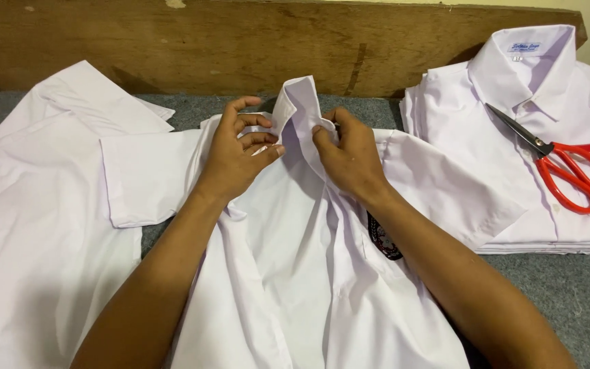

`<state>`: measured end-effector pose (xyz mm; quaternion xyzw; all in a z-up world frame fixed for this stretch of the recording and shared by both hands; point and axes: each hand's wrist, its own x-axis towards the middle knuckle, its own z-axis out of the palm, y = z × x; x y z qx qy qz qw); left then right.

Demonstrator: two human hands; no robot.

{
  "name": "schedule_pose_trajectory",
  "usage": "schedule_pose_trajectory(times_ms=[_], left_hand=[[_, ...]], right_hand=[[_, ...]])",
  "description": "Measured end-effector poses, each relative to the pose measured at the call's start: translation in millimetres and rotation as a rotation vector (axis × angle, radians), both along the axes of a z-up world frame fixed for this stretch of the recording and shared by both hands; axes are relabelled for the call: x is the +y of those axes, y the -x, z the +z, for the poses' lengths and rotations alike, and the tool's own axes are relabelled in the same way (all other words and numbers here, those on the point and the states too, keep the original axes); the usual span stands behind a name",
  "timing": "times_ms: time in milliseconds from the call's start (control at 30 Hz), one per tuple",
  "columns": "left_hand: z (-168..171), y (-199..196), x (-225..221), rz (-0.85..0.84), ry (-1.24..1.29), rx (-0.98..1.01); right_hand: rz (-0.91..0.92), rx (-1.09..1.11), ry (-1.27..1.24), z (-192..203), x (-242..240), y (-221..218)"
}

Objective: Inspecting a white school shirt and using scissors to trim loose threads from the collar and seams.

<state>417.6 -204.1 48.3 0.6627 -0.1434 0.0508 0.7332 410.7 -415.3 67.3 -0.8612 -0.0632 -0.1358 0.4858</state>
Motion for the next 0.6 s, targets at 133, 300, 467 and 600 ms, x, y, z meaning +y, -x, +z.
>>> schedule_pose_trajectory(times_ms=[133, 300, 467, 600], left_hand=[[2, -10, 10, 0.088, -0.122, -0.042], [24, -22, 50, 0.316, -0.145, -0.259], [39, -19, 76, 0.42, -0.142, -0.216], [50, -17, 72, 0.414, -0.198, -0.25]], right_hand=[[0.004, -0.091, -0.007, 14, -4, 2], [-0.003, -0.329, 0.074, 34, -73, -32], [-0.2, -0.113, 0.004, 68, -126, -21], [-0.186, -0.023, -0.044, 58, -130, -28]])
